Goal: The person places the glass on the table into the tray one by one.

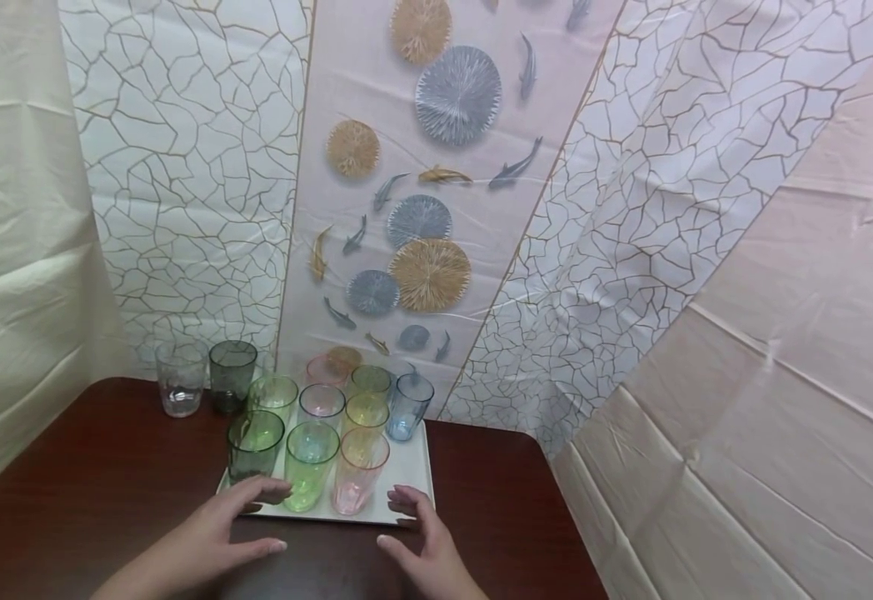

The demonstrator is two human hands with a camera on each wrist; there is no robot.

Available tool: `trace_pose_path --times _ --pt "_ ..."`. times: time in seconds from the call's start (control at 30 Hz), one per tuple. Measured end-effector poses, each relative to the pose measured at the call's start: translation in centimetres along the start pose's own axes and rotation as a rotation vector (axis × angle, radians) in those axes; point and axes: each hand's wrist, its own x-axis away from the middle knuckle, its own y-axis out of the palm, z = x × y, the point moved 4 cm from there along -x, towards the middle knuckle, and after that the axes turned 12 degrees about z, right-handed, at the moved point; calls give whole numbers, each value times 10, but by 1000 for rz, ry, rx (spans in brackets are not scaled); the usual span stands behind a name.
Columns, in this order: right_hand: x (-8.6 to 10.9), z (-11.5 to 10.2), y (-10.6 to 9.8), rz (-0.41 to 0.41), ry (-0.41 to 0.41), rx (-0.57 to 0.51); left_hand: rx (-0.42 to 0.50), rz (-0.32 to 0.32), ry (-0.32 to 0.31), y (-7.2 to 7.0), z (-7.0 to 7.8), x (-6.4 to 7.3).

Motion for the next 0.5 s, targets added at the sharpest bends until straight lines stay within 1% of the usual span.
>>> trace_pose_path --times 0.07,0.13,0.17,0.2,0.23,0.3,0.37,0.4,0.43,0.5 --pt "1 0 -2 1 13 0 -11 14 -5 -1 -4 1" --pt "3 1 -3 0 22 7 -13 67 -18 -5 -11 0" --pt "3 0 -3 -1 13 12 -29 112 -34 -10 -16 -2" --pt "4 0 -3 -1 24 14 -48 166 -61 -16 -22 -4" --pt "4 -1 -4 -2 23 17 -72 236 -91 -23 -30 -6" --pt "5 -3 -4 -5 5 28 -133 377 -178 -42 -51 -13" --pt "6 -6 -4 -13 -8 31 -202 478 -282 -63 -77 -21" --pt "7 -7 -3 -19 7 29 -229 509 -329 -74 -91 -25" --pt "7 -9 -3 -27 0 30 -255 527 -373 -83 -105 -29" --pt "7 -11 -2 -38 15 30 -291 520 -467 -97 -132 -38"
